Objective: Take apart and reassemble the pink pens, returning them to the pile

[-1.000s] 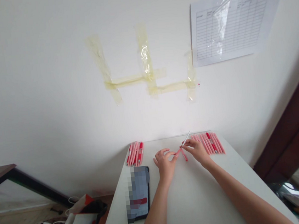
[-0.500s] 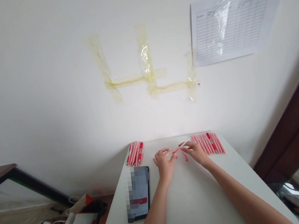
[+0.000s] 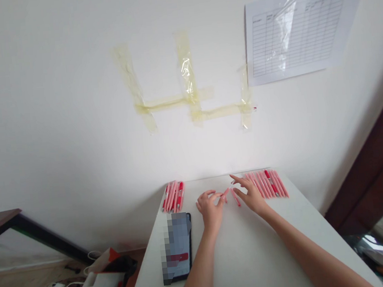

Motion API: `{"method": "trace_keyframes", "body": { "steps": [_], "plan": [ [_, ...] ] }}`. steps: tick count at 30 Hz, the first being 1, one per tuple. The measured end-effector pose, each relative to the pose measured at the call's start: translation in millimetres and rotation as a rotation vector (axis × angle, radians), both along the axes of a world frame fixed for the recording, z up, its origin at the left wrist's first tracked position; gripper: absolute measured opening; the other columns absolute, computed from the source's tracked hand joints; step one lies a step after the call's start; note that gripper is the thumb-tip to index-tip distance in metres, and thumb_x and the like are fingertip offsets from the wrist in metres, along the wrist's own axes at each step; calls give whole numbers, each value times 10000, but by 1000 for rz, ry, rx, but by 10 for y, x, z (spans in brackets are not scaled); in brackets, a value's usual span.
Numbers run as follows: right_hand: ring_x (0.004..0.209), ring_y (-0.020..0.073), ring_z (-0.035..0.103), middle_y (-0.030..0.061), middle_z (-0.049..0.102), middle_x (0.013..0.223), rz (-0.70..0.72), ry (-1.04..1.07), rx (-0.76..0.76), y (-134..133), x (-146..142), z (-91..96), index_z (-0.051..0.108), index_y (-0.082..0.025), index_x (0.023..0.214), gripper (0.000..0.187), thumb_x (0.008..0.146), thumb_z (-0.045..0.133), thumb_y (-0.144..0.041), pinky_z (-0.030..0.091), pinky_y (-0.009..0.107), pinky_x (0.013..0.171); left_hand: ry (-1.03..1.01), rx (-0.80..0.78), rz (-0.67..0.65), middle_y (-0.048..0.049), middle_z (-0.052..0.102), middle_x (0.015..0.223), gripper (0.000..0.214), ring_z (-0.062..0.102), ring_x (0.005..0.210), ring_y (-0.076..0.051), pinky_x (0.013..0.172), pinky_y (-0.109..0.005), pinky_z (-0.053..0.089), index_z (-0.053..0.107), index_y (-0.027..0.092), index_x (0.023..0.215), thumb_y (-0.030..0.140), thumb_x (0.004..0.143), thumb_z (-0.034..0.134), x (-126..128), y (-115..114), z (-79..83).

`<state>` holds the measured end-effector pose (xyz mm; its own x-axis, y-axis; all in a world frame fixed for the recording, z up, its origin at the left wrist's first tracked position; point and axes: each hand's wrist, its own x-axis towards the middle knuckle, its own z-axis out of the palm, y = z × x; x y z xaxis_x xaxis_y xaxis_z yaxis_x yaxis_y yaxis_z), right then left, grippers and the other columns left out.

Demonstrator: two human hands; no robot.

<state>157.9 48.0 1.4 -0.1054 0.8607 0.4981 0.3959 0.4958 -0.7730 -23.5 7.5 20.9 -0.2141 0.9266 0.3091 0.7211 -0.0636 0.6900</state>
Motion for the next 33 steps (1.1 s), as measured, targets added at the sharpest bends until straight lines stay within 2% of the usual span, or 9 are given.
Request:
{"method": "trace_keyframes", "body": {
  "steps": [9, 15, 17, 19, 23, 26, 33],
  "plan": [
    [1139, 243, 567, 40, 672, 1178, 31, -56, 0, 10, 12, -23, 471, -345, 1490, 561, 933, 535, -352, 450, 477, 1047, 34, 22, 13, -43, 683, 1197, 141, 534, 1224, -268, 1118, -503, 356, 805, 341, 933, 325, 848, 693, -16, 1, -1],
    [1161, 243, 567, 50, 657, 1228, -4, -56, -5, -8, 3, -41, 271, -350, 1586, 695, 937, 520, -342, 475, 482, 1016, 33, 9, 52, -43, 683, 1209, 154, 532, 1225, -280, 1114, -519, 352, 798, 342, 950, 339, 862, 672, -44, 26, -5],
    [1160, 244, 571, 53, 658, 1225, -21, -57, 4, -2, 4, -61, 255, -340, 1588, 701, 938, 516, -335, 486, 479, 1005, 53, 6, 90, -52, 678, 1215, 161, 523, 1232, -291, 1122, -551, 335, 794, 328, 954, 331, 866, 660, -62, 32, -12],
    [1166, 255, 568, 59, 664, 1202, -47, -86, 30, 10, 10, -81, 369, -326, 1536, 617, 936, 514, -316, 484, 492, 1012, 95, 0, 147, -65, 672, 1221, 160, 506, 1246, -305, 1135, -606, 293, 788, 303, 943, 314, 867, 647, -83, 35, -27],
    [1164, 296, 555, 96, 669, 1145, -60, -236, 121, 21, 14, -108, 671, -278, 1241, 337, 935, 529, -267, 482, 522, 1018, 206, 14, 246, -80, 660, 1208, 165, 473, 1257, -308, 1134, -633, 265, 777, 260, 893, 297, 874, 617, -119, 34, -66],
    [1153, 307, 545, 106, 668, 1136, -69, -345, 172, 2, -14, -128, 728, -273, 1135, 271, 949, 532, -259, 495, 524, 996, 262, 20, 278, -91, 655, 1190, 211, 460, 1251, -309, 1116, -621, 284, 776, 241, 865, 326, 892, 584, -131, 29, -79],
    [1205, 337, 520, 84, 700, 1190, -69, -524, 214, -60, -90, -125, 760, -306, 1109, 296, 936, 556, -179, 466, 564, 1013, 316, -20, 290, -115, 646, 1185, 279, 453, 1243, -338, 1087, -637, 286, 775, 231, 857, 392, 911, 554, -132, 17, -74]
  ]
}}
